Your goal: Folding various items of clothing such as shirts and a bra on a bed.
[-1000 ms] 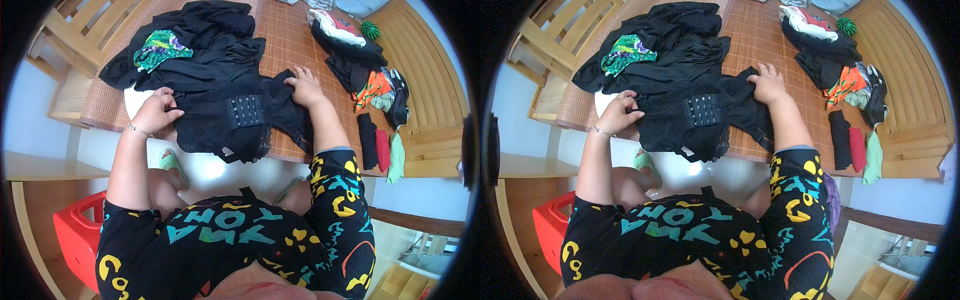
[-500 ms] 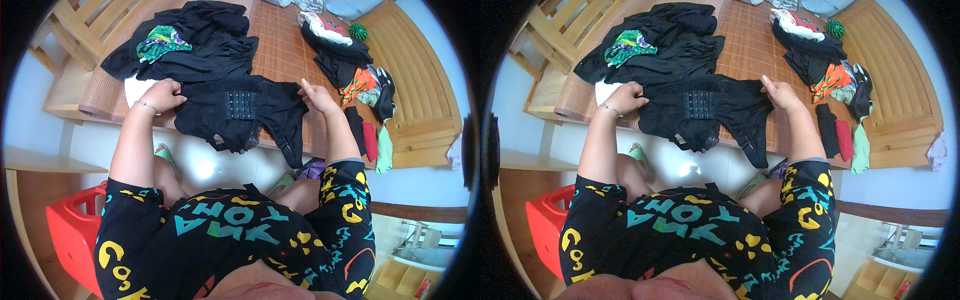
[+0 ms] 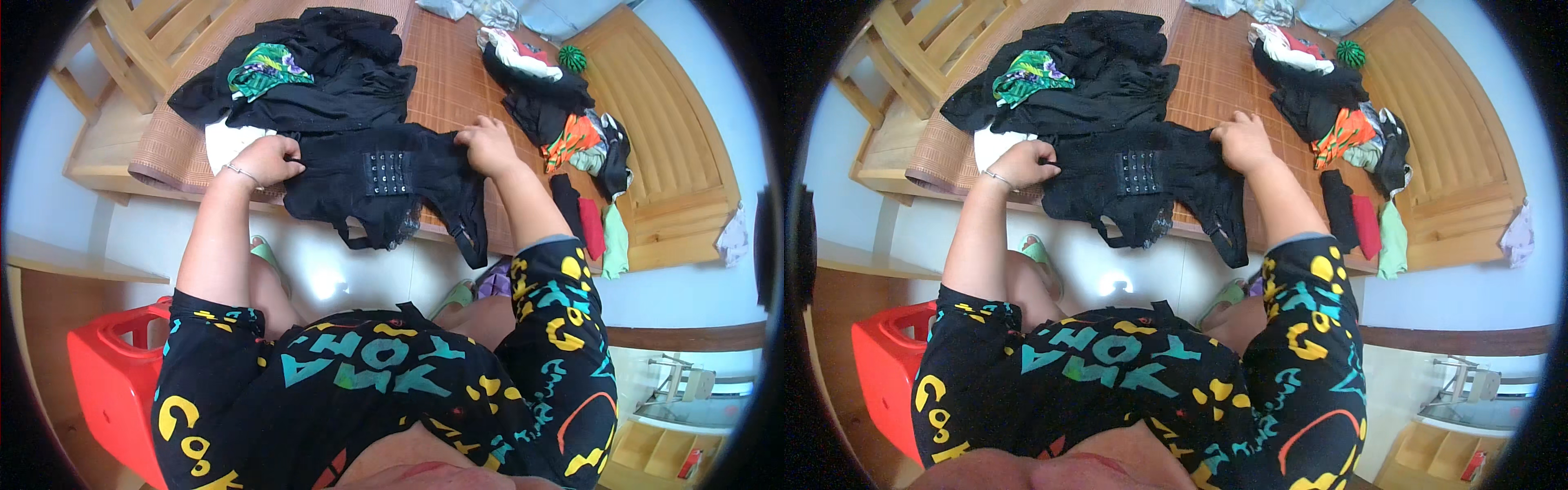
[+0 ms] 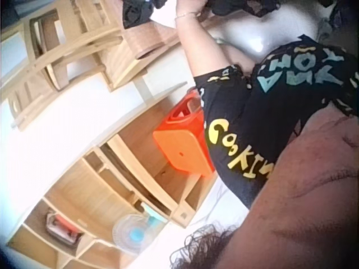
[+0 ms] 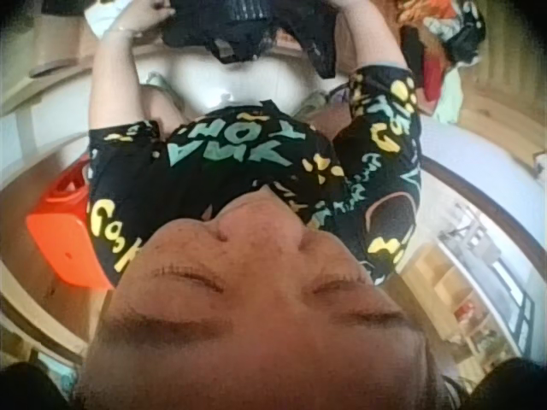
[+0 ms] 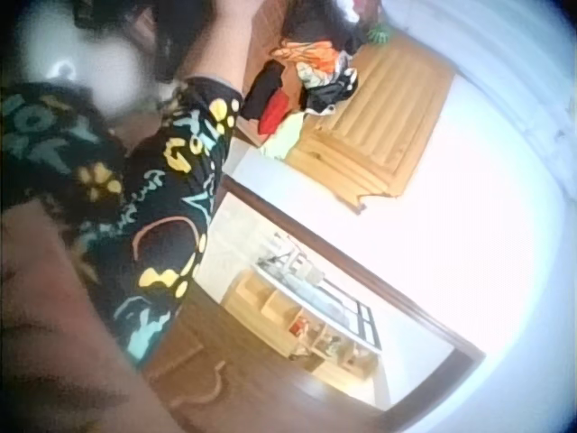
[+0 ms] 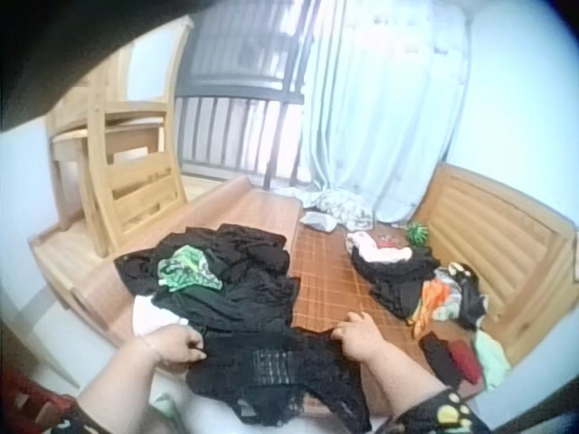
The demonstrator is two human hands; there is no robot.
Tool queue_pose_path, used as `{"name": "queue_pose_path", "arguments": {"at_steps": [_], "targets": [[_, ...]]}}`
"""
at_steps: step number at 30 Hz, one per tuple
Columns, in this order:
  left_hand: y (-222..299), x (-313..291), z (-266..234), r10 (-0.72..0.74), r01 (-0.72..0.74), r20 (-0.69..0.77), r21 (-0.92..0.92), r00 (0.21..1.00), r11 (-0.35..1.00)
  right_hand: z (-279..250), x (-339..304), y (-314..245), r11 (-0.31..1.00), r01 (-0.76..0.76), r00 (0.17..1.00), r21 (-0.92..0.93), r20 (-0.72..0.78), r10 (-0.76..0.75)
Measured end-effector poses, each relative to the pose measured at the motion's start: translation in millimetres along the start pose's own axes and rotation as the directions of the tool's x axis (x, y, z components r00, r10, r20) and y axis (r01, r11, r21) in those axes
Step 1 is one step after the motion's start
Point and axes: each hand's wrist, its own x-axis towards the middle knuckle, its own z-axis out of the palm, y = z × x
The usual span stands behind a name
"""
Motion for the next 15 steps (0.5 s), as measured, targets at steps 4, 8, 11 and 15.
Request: {"name": "queue_pose_path", "arguments": {"at_steps": [4, 8, 11, 15], "targets": [[-2.5, 7.1, 4.9, -0.076, 0.074, 0.047, 0.052, 0.996, 0.996, 14.5, 19.2, 2.5, 0.991, -0.057, 0.947, -0.122, 0.307, 0.092], [-10.5, 8.3, 6.9, 0.013, -0.018, 0.037, 0.12, 0.999, 0.993, 26.1, 17.1, 4.4, 0.97, -0.049, 0.919, -0.237, 0.37, 0.137], [-7.1, 11.6, -3.0, -0.045, 0.04, 0.132, 0.043, 0.99, 0.998, 24.9, 12.3, 12.4, 0.927, -0.144, 0.908, -0.347, 0.325, 0.263], [-9.7, 5.6, -12.0, -0.027, 0.019, -0.092, -0.091, 0.995, 0.996, -22.9, -13.6, 13.4, 0.96, -0.21, 0.894, -0.184, 0.362, 0.265]]}}
